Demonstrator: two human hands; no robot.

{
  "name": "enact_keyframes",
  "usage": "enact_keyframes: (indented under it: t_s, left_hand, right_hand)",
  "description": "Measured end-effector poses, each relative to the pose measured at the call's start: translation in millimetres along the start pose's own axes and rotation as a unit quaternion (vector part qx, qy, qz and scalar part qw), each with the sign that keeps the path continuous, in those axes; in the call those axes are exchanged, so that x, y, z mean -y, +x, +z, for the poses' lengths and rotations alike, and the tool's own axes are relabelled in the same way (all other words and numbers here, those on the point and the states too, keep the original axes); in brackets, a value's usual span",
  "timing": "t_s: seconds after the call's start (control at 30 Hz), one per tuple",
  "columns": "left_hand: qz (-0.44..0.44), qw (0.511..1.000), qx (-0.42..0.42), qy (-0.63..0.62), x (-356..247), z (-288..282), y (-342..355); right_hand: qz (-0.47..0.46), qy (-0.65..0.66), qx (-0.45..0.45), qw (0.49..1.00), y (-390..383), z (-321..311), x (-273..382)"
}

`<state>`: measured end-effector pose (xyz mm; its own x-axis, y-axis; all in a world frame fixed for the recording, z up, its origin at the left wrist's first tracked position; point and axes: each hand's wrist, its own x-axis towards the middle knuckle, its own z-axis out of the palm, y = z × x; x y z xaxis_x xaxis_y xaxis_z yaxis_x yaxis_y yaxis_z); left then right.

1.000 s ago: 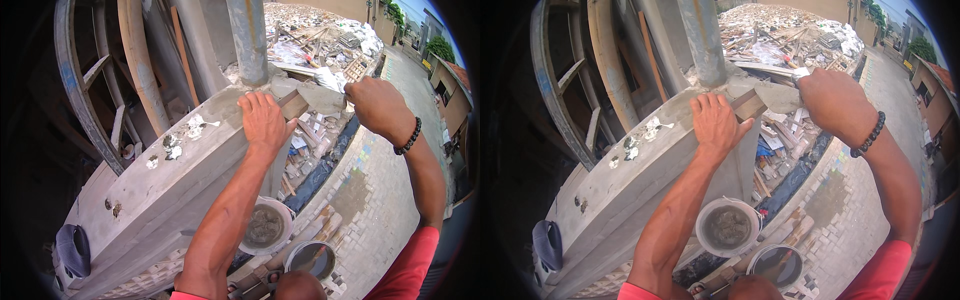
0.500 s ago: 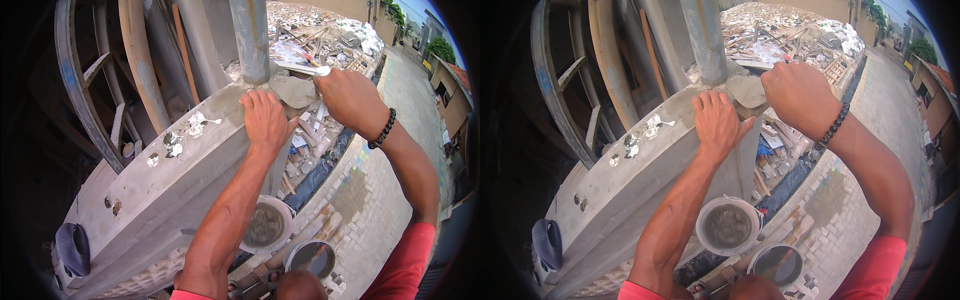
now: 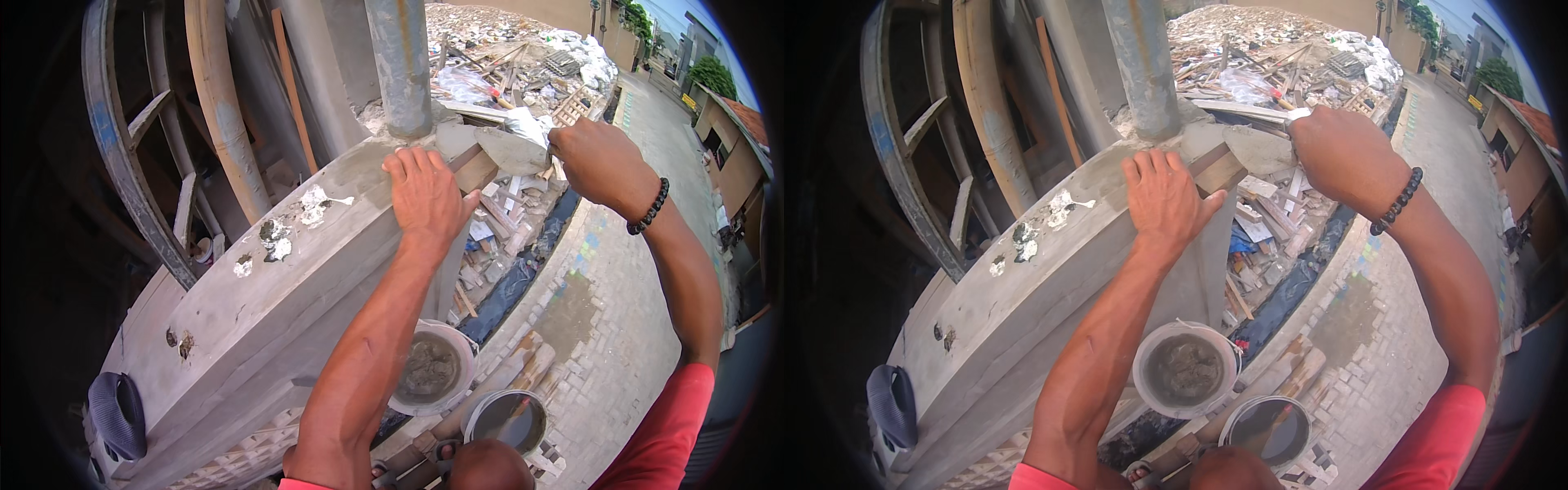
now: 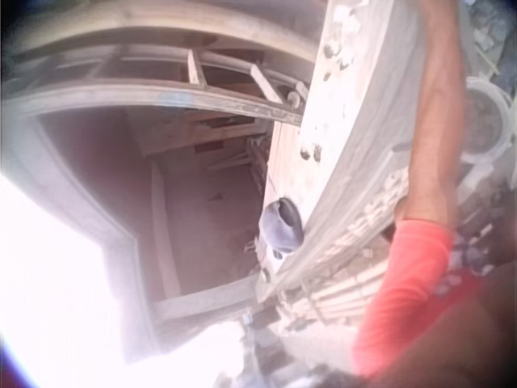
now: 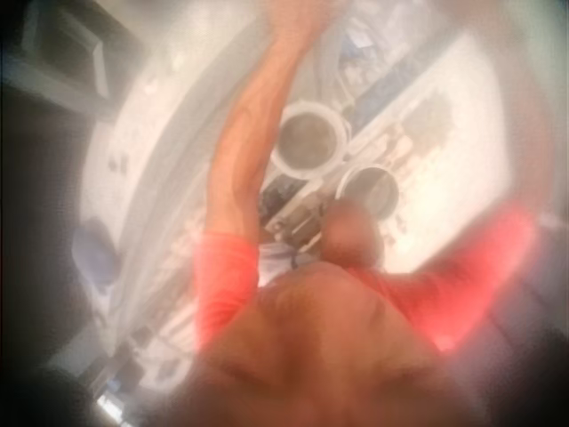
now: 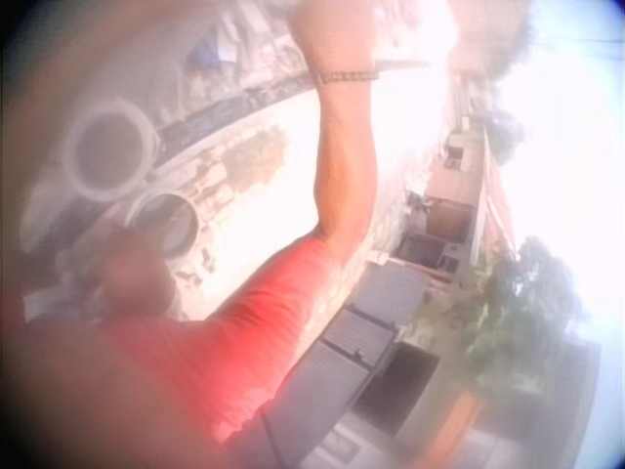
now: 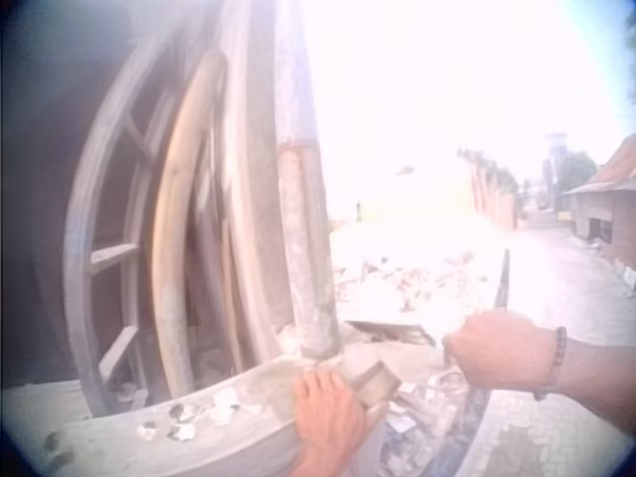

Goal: The person applies a grey paste to a concrete ledge using a trowel and a wooden float. They repeatedly scoop the material from a bucket and smooth the surface along the edge of the structure.

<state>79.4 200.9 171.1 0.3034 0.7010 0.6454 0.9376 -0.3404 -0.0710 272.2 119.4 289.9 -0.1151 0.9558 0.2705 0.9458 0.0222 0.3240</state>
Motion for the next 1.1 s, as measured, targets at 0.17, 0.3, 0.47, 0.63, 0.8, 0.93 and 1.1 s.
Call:
enact_keyframes:
  t_s: [0.17, 0.3, 0.47, 0.63, 0.8, 0.93, 1.1]
  left_hand:
    - [-0.001, 1.000, 0.004, 0.011, 3.4, -1.6, -0.9]
    - [0.005, 1.000, -0.012, -0.004, 1.2, 0.5, -0.9]
    - [0.008, 1.000, 0.001, 0.001, 2.3, -2.9, -0.4]
    - [0.011, 1.000, -0.017, 0.002, 2.3, -1.0, -1.4]
    - [0.005, 1.000, -0.007, -0.004, 3.3, 0.5, -1.7]
    - [0.004, 1.000, 0.004, 0.005, 0.7, -2.3, -1.2]
    - [0.004, 1.000, -0.002, 0.008, 2.8, 0.1, -1.7]
  right_hand:
    - [0.037, -0.027, 0.024, 0.999, -16.0, -14.1, -19.2]
    - [0.033, 0.020, -0.050, 0.998, 1.9, -9.0, -19.1]
    - [-0.007, 0.028, -0.053, 0.998, 29.1, 1.0, 14.3]
    - [-0.032, 0.035, -0.049, 0.998, 38.4, 8.1, 30.4]
    - [-0.038, 0.042, -0.049, 0.997, 35.5, 10.1, 21.2]
    - [-0.003, 0.021, -0.005, 1.000, 24.6, 13.2, 5.3]
    - [0.032, 0.022, 0.046, 0.998, -12.9, -14.2, -12.1]
